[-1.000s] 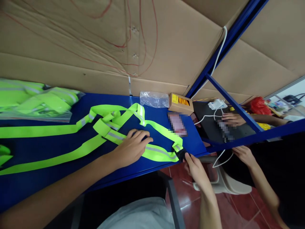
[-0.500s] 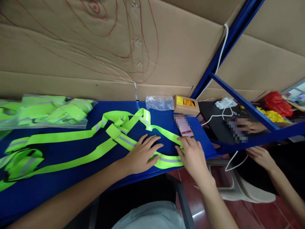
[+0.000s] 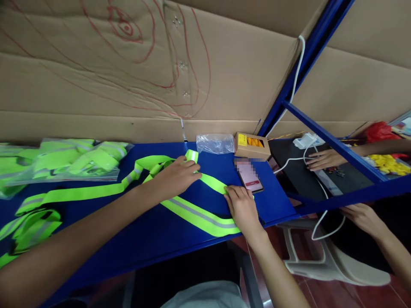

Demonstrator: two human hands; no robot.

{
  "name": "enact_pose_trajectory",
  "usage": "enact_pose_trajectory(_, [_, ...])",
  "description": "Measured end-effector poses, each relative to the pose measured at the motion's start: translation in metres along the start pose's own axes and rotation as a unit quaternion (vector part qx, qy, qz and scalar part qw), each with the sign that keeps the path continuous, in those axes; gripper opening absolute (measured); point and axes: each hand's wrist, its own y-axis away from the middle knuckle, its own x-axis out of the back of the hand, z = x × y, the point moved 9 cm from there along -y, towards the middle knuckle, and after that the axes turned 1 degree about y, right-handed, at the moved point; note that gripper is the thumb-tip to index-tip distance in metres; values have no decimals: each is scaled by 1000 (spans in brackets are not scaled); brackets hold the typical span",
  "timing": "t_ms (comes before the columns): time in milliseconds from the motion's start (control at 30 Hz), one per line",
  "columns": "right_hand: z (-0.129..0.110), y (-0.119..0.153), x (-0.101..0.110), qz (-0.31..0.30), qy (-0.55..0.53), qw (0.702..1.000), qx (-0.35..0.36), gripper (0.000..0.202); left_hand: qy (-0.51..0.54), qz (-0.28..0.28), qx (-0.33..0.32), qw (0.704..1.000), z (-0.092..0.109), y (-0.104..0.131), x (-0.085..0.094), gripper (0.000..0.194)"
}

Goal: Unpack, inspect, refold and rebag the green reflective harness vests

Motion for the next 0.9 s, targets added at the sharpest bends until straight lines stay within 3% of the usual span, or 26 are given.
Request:
enact_pose_trajectory(200, [6, 0, 0, 18, -39, 999, -17, 36, 14, -22, 13, 1000, -18, 10, 2, 34])
enact_pose_trajectory(467, [21, 2, 0, 25, -105, 992, -62, 34, 20, -24, 22, 999, -23, 7, 21, 22])
enact_pose_trajectory(667, [37, 6, 2, 43, -239, 964, -105, 28, 180, -107, 100, 973, -68, 8, 7, 19])
enact_pose_trajectory(800, [39, 9, 9, 67, -201, 973, -92, 32, 131, -130, 153, 971, -101, 8, 14, 27])
enact_pose_trajectory(900, [41, 11, 9, 66, -185, 975, -104, 31, 76, -126, 176, 973, -107, 5, 21, 32])
